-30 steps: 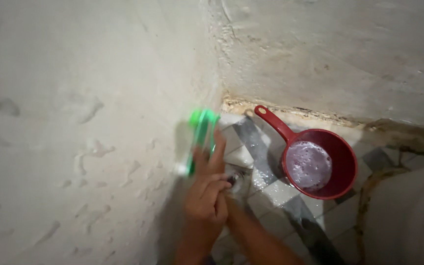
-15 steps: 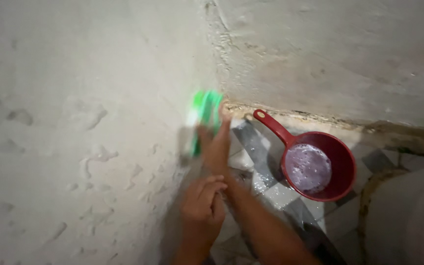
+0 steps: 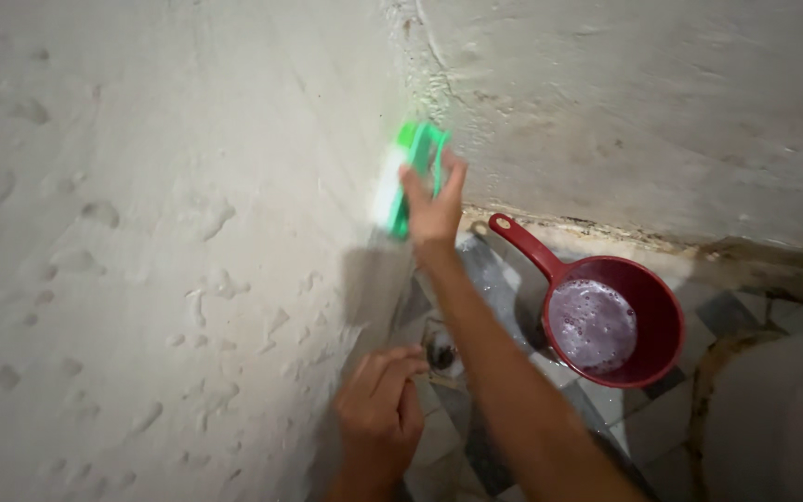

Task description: The person scrubs a white textured wall in a bathroom using a green brush and soapy water from a red bucket. They repeatedly dip the brush into the bucket and scrub the wall surface near the floor and corner.

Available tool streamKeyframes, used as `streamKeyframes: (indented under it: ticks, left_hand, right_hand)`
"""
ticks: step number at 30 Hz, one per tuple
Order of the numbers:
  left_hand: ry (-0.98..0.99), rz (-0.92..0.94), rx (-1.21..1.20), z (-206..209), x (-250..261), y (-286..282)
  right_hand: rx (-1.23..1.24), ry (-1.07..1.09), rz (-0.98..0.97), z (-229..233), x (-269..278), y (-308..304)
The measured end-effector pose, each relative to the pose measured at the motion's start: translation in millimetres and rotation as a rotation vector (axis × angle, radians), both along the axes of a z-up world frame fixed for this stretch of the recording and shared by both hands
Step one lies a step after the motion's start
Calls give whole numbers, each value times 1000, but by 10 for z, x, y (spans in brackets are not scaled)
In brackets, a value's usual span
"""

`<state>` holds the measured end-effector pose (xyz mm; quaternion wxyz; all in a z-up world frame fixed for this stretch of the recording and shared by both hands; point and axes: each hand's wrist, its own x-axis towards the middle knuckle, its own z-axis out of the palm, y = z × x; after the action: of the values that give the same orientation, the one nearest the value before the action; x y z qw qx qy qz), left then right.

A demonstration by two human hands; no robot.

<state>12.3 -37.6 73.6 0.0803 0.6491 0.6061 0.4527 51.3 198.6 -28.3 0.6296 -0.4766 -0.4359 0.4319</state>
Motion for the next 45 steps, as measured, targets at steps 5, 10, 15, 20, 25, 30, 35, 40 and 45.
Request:
streamKeyframes:
  ticks: [5, 10, 15, 20, 25, 30, 35, 40, 45]
  left_hand:
    - [-14, -63, 104, 106, 103, 29]
    - [-8, -47, 102, 255, 10, -40]
    - [-21, 17, 108, 228, 18, -60]
    - [-3, -41, 104, 284, 75, -30]
    - [14, -86, 116, 317, 106, 66]
    - [-19, -3, 106, 261, 69, -11]
    - [16, -11, 148, 327, 57, -196]
    - [140, -19, 163, 539, 4, -416]
    - [148, 42, 122, 683, -76, -548]
  right_hand:
    - [-309, 482, 181, 200, -242, -1668]
    - [-192, 8, 47, 307, -225, -1105]
    - [-93, 60, 29, 455, 25, 169]
    - [-154, 90, 118, 525, -17, -442]
    - [-218, 150, 145, 620, -184, -1336]
    - [90, 156, 125, 571, 1, -420]
    - [-68, 61, 26, 673, 40, -19]
    - [-476, 216, 158, 739, -192, -1722]
    - [-212, 10, 92, 577, -305, -2146]
